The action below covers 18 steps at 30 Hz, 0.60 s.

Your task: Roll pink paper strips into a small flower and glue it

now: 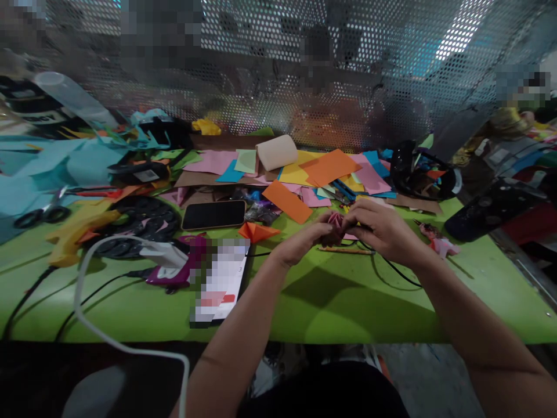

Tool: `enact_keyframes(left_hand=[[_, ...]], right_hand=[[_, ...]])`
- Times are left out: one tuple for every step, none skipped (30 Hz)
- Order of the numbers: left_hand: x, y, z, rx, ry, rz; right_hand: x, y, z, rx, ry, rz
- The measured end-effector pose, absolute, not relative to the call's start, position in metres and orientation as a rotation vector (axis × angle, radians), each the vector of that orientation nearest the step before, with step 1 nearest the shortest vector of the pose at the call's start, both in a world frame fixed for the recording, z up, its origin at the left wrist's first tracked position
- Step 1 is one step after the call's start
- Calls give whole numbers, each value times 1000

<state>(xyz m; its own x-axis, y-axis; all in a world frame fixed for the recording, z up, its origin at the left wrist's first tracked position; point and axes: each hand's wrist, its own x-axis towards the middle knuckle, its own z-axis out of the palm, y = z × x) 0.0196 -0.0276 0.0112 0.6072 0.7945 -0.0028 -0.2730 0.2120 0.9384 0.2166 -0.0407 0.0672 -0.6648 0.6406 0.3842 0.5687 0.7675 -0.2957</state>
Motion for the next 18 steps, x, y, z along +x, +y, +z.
enact_keyframes(left_hand=[[19,-27,10,1118,558,799],[19,-26,8,1110,556,802],[19,-26,7,1102,555,805],[19,-25,6,1094,555,807],[19,-25,4,1088,554,810],[19,-24,4,1083,554,814],[19,-24,3,1081,553,816],[19,-24,4,1083,552,818],[19,-24,4,1085,551,818],[19,-24,5,1086,551,816],[19,-25,6,1085,551,814],[19,-25,8,1082,551,813],[19,-25,9,1077,552,812],[19,-26,10,1069,552,811],[19,-26,11,1060,553,811],[19,-27,12,1051,554,809],[19,-27,12,1041,555,808],[19,-27,13,1033,557,806]], right_hand=[[216,-41,67,-914,-2484,207],[216,-41,67,-914,-2478,211],[216,-41,67,-914,-2472,215],[216,-42,67,-913,-2467,220],[216,-42,66,-913,-2464,225],[215,-42,66,-912,-2463,230],[215,-43,66,-910,-2461,236],[215,-43,65,-908,-2458,243],[215,-43,65,-907,-2455,249],[215,-43,65,-905,-2452,254],[215,-43,64,-907,-2448,258],[215,-43,64,-911,-2447,263],[215,-43,64,-917,-2447,267],[215,-43,64,-923,-2449,268],[215,-42,64,-927,-2452,267],[215,-42,64,-929,-2454,265],[216,-42,64,-929,-2456,260],[216,-42,64,-925,-2456,255]])
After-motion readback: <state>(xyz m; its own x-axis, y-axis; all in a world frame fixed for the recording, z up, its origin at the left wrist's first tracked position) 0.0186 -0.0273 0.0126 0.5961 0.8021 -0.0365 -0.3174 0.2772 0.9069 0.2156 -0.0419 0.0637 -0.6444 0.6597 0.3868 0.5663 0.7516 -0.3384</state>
